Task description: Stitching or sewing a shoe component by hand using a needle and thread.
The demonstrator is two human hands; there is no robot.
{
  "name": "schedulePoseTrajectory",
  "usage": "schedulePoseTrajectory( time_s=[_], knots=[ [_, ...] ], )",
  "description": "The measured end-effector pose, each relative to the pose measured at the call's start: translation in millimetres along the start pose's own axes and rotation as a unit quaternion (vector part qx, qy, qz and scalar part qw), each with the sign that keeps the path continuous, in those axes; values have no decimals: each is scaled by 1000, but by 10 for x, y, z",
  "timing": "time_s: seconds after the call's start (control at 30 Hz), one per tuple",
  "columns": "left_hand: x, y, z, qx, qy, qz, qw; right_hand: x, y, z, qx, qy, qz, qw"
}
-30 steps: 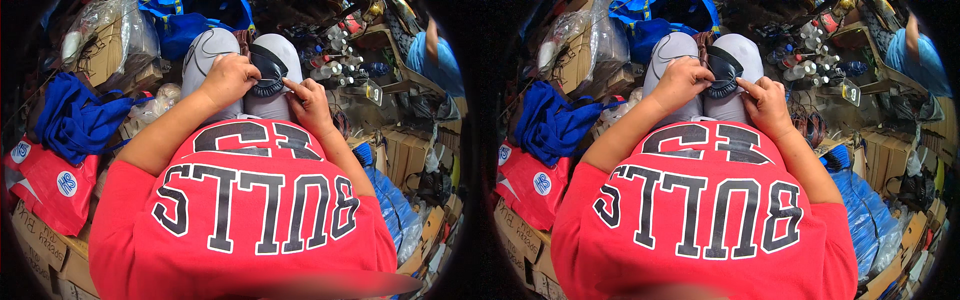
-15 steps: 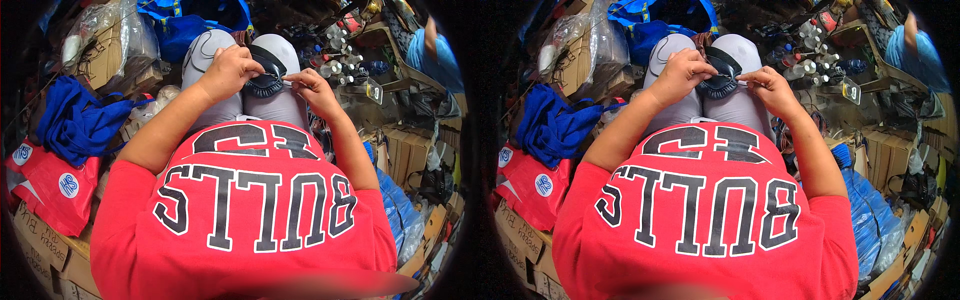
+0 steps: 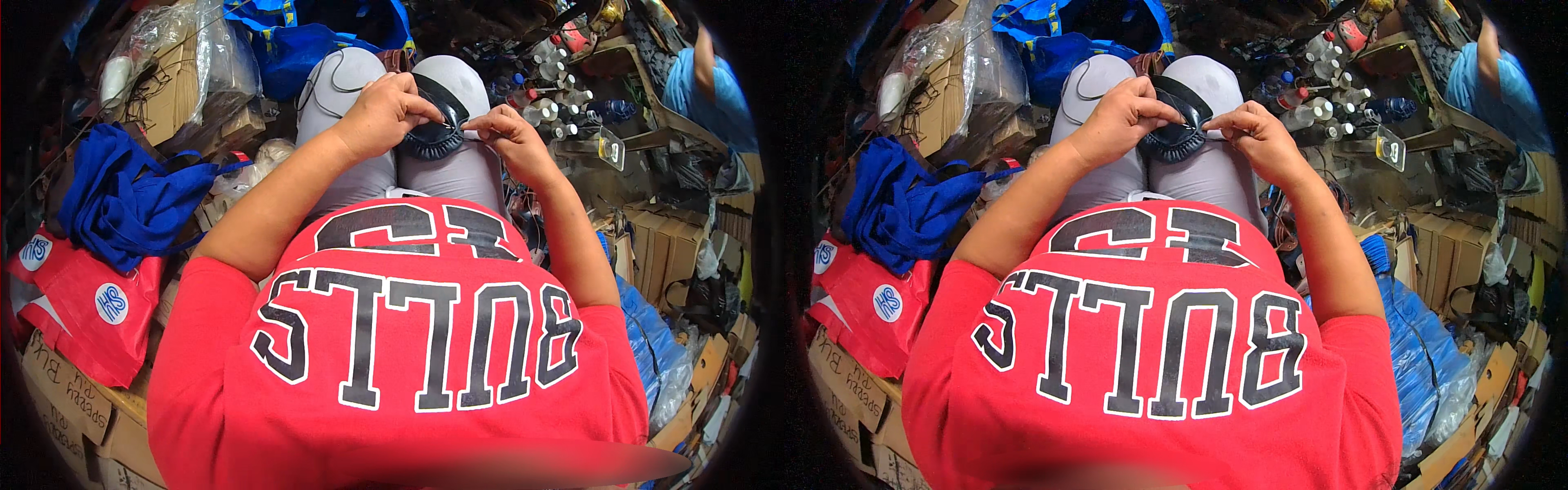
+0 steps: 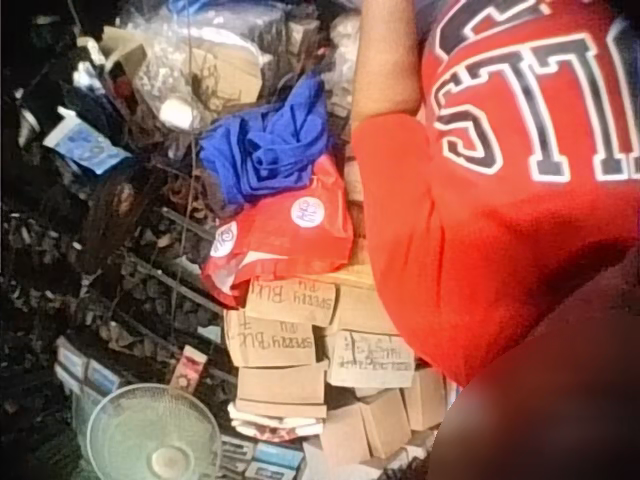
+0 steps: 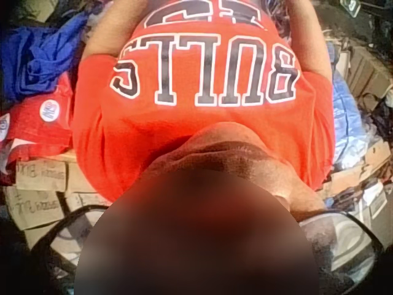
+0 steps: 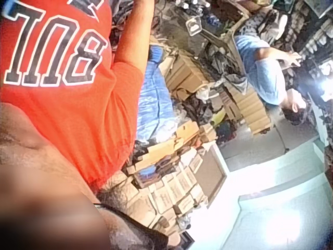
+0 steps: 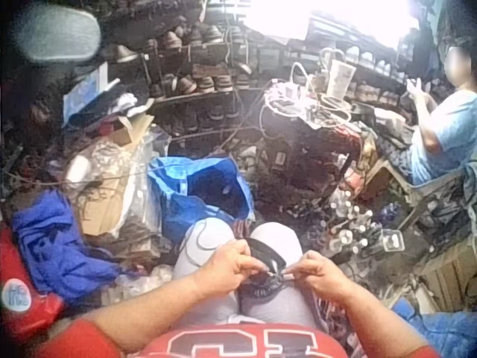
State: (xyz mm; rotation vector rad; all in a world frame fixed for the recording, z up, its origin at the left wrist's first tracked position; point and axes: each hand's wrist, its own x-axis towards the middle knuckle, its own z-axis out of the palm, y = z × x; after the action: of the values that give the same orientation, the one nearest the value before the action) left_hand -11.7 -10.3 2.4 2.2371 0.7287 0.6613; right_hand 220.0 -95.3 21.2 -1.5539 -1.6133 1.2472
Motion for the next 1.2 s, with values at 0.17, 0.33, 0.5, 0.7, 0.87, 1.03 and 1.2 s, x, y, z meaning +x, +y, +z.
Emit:
schedulePoseTrajectory(
  time_s=[0.17, 0.33, 0.5, 0.7, 0.87, 1.03, 1.2],
  knots=[
    [17, 4, -2, 27, 1, 10, 1000, 15, 20, 5, 9, 1, -19, 1000],
    [22, -26, 43, 36, -5, 23, 999, 3, 40, -26, 37, -25, 5, 999],
    [222, -30, 7, -58, -87, 0, 995, 52, 41, -41, 90, -45, 43, 994],
    [211, 107, -100, 55, -101, 72, 991, 31, 43, -31, 38, -59, 33, 997],
    [19, 119, -49, -134, -81, -117, 981, -36, 71, 57, 197, -17, 88, 976],
    [81, 57, 125, -247, -60, -190, 948, -5, 85, 105, 255, -7, 111, 961],
    [169, 102, 211, -246, -88, -185, 947, 43, 71, 120, 253, 10, 110, 961]
  ],
)
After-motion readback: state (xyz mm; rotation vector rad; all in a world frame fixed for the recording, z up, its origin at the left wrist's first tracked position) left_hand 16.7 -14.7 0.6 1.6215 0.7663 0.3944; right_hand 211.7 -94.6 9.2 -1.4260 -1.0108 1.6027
